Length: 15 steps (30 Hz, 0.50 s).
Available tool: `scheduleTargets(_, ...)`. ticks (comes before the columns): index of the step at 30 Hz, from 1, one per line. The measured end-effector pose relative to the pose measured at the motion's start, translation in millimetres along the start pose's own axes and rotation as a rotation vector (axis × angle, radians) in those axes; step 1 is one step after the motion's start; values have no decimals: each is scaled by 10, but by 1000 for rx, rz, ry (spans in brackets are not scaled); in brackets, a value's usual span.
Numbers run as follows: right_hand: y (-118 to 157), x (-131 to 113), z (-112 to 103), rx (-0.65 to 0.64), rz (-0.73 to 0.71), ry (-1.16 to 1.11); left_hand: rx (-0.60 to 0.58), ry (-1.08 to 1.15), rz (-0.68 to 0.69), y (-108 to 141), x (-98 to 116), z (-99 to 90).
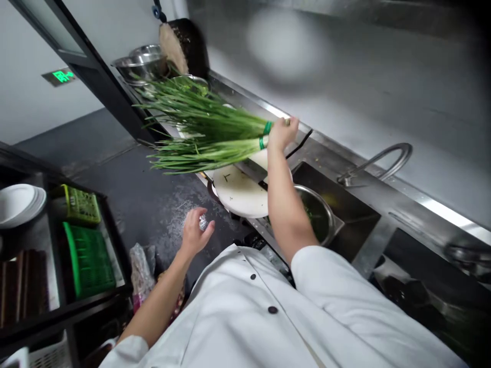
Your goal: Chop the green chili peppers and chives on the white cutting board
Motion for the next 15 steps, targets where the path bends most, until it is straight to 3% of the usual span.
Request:
scheduleTargets(2, 594, 400, 175, 78, 419, 70, -17, -90, 36, -437, -21, 174)
scheduleTargets(5, 1267, 697, 353, 83, 640, 80, -108, -280, 102, -1171, 96, 623)
scheduleTargets(7, 1522, 809, 405, 80, 708, 18, -210, -408, 198, -1639, 257, 1015)
scheduleTargets(11, 1657, 802, 390, 135, 730, 69, -382, -504, 459, -2359, 680, 1687)
scheduleTargets(13, 1593, 688, 390, 140, 689, 106, -420, -478, 581, -2614, 885, 1832)
scheduleTargets(15, 1487, 551, 399, 135, 675, 72, -464, -426, 700, -2831, 1057, 1834)
Point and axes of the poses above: each hand's wrist, its own y-axis away from the middle knuckle, its own z-axis out of the palm, x = y × z, the point moved 5 cm from there along -y, towards the middle knuckle, and after that the axes turned 11 degrees about -z, right-handed, at the moved point
